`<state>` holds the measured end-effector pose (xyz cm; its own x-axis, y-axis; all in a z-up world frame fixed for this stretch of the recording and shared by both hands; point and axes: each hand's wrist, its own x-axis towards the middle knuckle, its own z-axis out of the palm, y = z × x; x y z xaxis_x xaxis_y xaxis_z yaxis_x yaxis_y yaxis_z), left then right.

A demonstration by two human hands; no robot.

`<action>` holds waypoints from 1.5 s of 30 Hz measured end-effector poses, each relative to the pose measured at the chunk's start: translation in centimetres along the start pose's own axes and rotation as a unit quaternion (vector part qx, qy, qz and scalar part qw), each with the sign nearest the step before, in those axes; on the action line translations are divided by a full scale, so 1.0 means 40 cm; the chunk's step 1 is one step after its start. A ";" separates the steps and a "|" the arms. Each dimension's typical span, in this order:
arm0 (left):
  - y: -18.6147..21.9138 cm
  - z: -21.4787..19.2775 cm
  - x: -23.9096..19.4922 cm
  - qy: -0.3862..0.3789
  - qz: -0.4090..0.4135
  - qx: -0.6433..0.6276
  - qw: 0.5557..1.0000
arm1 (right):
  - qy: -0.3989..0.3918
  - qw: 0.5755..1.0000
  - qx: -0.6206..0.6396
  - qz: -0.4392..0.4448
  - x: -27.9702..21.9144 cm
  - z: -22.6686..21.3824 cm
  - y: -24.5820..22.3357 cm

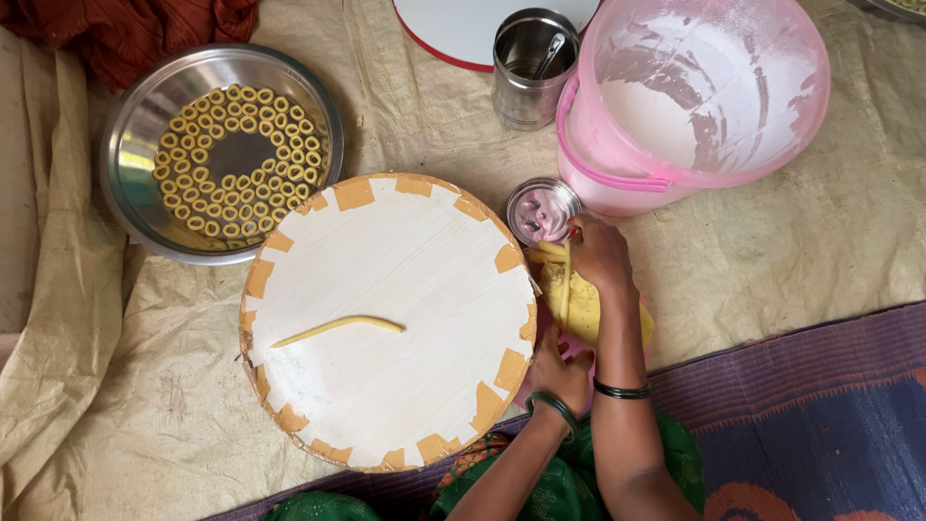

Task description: The person rolls a piece of yellow dough into a thin rope on a white circular board, then cuts and shapes the rope into small rings. The finished rings are placed into a metal bowl.

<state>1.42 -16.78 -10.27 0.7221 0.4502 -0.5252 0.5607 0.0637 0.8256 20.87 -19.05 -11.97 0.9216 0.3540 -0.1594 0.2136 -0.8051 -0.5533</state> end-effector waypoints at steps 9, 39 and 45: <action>0.043 -0.178 -0.080 -0.022 0.275 0.104 0.956 | 0.083 0.985 0.117 -0.097 -0.091 -0.049 -0.190; 0.026 -0.460 0.043 -0.026 0.252 0.620 0.743 | -0.009 0.972 0.186 -0.141 -0.163 -0.005 -0.337; 0.148 -0.438 0.163 0.034 0.210 0.647 0.733 | -0.003 0.968 0.208 -0.137 -0.150 0.023 -0.325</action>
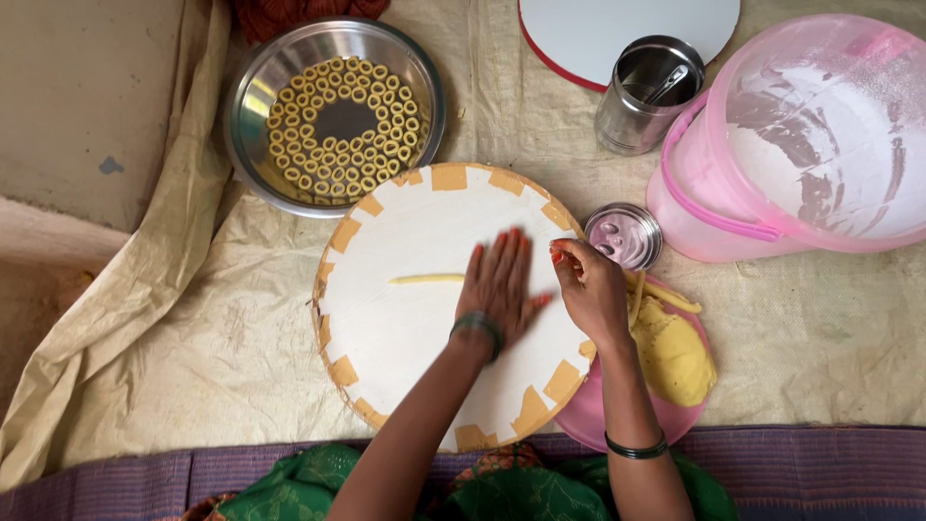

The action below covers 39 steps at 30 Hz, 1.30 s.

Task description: The person rolls a piece of yellow dough into a thin rope on a white circular board, then cuts and shapes the rope into small rings. The finished rings are placed into a metal bowl.

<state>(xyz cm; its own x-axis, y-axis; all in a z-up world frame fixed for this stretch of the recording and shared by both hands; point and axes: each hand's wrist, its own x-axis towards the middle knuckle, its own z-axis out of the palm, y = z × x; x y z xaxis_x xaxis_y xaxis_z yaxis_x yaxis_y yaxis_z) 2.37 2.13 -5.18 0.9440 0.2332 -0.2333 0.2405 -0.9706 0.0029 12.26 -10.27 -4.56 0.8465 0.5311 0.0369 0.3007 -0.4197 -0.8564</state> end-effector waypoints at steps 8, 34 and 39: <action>-0.042 -0.038 0.166 0.054 -0.053 -0.028 0.997 | 0.051 0.999 -0.011 0.011 0.018 -0.021 0.025; -0.084 -0.049 0.193 0.030 -0.091 -0.036 0.995 | 0.024 0.999 0.030 -0.013 0.004 -0.008 0.000; -0.125 -0.037 0.066 0.005 -0.006 -0.001 1.000 | 0.018 0.999 0.027 -0.003 0.006 -0.008 -0.011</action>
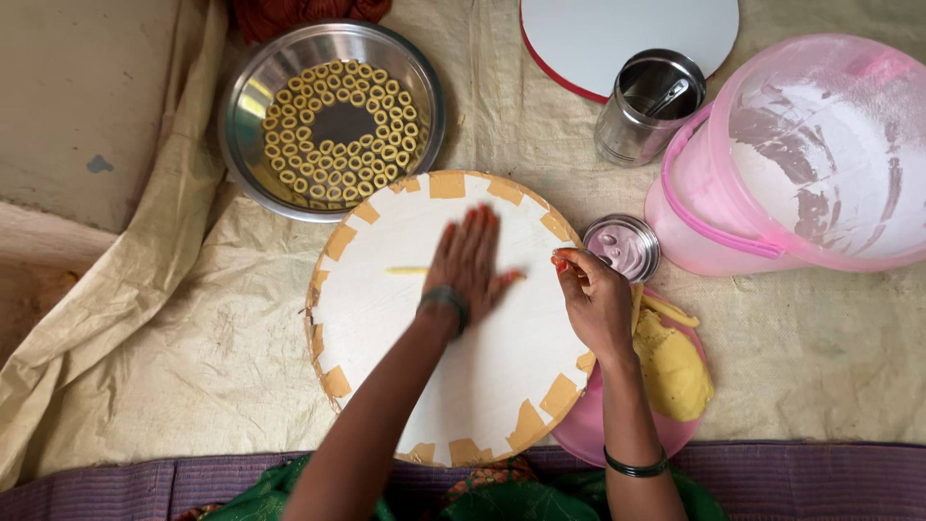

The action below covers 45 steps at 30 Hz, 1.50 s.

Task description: The person rolls a piece of yellow dough into a thin rope on a white circular board, then cuts and shapes the rope into small rings. The finished rings are placed into a metal bowl.

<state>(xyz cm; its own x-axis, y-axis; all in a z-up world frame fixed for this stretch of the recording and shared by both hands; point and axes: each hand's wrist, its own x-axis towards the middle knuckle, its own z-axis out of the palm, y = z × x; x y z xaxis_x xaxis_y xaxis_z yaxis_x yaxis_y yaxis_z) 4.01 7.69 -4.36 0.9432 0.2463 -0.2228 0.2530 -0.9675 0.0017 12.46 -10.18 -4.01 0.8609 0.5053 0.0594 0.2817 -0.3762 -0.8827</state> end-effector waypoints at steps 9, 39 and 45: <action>0.080 0.078 -0.355 0.078 0.041 -0.038 0.995 | -0.026 0.999 0.004 -0.032 -0.031 0.017 -0.040; 0.010 0.048 -0.308 -0.130 -0.003 -0.052 0.990 | -0.028 0.999 -0.014 -0.040 -0.039 0.018 -0.053; -0.072 0.011 -0.071 -0.004 -0.047 -0.018 0.999 | -0.032 0.999 -0.030 -0.032 -0.020 0.031 -0.038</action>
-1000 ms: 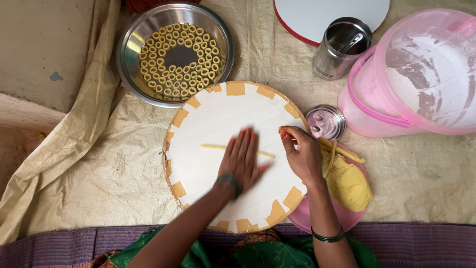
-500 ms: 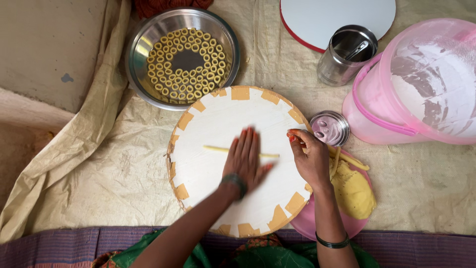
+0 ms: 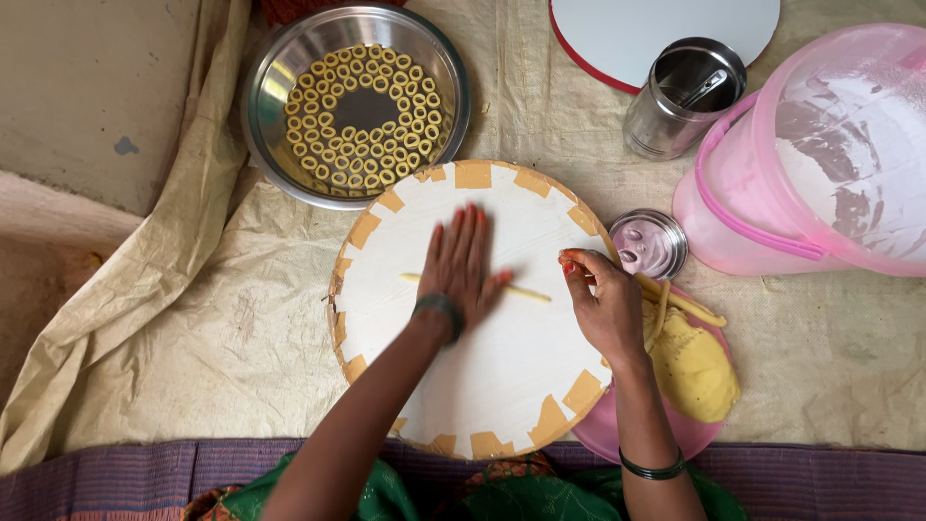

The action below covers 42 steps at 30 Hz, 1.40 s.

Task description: The person rolls a piece of yellow dough into a thin rope on a white circular board, then cuts and shapes the rope into small rings. The finished rings are placed into a metal bowl.

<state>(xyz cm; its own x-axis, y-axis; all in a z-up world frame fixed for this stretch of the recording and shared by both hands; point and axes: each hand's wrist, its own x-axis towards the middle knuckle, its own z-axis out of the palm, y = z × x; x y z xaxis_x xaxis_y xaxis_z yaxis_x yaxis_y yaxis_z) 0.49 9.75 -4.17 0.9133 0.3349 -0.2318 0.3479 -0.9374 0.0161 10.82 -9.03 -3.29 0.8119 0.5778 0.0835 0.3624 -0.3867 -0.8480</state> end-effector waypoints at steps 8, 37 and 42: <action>-0.033 -0.018 0.137 0.021 -0.057 -0.019 0.998 | 0.003 1.000 0.015 -0.001 0.004 -0.005 0.017; -0.036 -0.010 0.153 0.048 -0.088 -0.042 0.994 | -0.023 0.999 -0.026 0.041 0.000 0.016 -0.002; 0.008 0.039 -0.037 0.051 0.006 0.001 0.999 | -0.021 0.999 -0.019 0.019 -0.004 0.008 -0.007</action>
<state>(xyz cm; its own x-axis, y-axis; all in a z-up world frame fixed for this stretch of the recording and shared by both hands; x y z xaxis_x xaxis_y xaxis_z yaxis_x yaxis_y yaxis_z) -1.07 8.81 -5.34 0.9344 0.3310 -0.1317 0.3358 -0.9418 0.0155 10.43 -8.78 -3.25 0.8057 0.5916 0.0277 0.3488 -0.4362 -0.8295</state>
